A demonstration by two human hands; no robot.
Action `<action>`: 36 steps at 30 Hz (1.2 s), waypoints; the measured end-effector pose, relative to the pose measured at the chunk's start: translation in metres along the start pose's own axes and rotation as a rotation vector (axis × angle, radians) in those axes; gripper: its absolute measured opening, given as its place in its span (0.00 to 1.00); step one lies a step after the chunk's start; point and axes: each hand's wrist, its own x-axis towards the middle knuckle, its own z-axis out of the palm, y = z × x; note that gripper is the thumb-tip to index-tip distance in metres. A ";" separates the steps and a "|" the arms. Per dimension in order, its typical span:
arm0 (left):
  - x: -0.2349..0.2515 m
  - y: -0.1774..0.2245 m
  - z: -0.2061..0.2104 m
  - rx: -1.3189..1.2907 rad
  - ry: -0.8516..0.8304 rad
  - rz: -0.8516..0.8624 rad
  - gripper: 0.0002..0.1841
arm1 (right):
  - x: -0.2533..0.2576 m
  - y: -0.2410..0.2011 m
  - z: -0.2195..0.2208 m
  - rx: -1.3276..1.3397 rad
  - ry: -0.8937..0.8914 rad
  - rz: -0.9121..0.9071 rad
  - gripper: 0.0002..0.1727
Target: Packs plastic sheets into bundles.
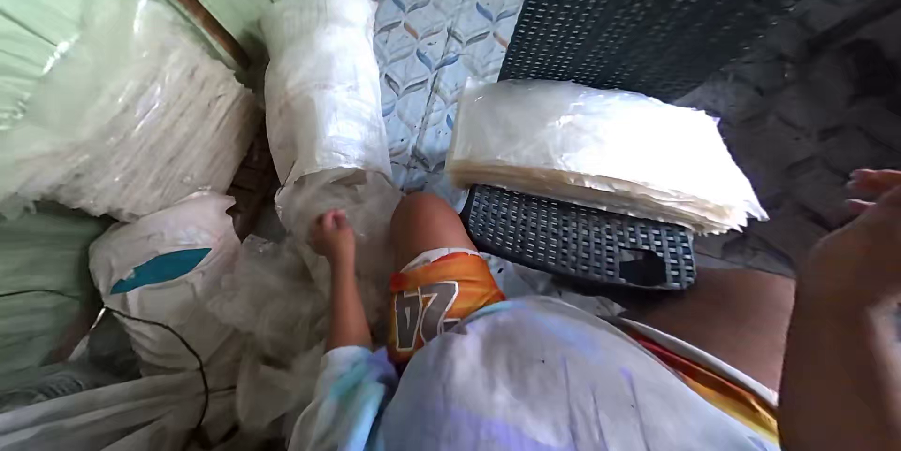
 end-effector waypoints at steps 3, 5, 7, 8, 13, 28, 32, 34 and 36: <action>-0.016 0.046 -0.062 -0.419 0.088 0.117 0.19 | -0.007 -0.043 0.007 0.149 -0.081 0.061 0.25; -0.033 0.075 -0.079 -0.776 0.201 0.114 0.21 | -0.023 -0.075 0.020 0.190 -0.292 -0.004 0.24; -0.058 0.110 -0.091 -0.979 0.308 0.118 0.18 | -0.054 -0.108 0.043 0.210 -0.590 -0.120 0.21; -0.075 0.127 -0.096 -1.002 0.333 0.141 0.17 | -0.071 -0.128 0.057 0.243 -0.769 -0.206 0.21; -0.142 0.167 -0.102 -0.865 0.252 0.371 0.15 | -0.134 -0.211 0.124 0.407 -1.094 -0.679 0.38; -0.137 0.286 -0.174 -0.548 -0.008 0.992 0.48 | 0.016 -0.243 0.067 1.267 -0.928 -0.010 0.08; -0.158 0.323 -0.167 -0.770 -0.237 1.022 0.06 | 0.045 -0.236 0.038 1.303 -0.710 0.193 0.13; -0.173 0.327 -0.160 -0.852 -0.288 1.014 0.13 | 0.062 -0.228 0.026 1.195 -0.555 0.177 0.14; -0.182 0.321 -0.155 -0.838 -0.559 1.031 0.17 | 0.071 -0.223 0.015 1.076 -0.405 0.093 0.12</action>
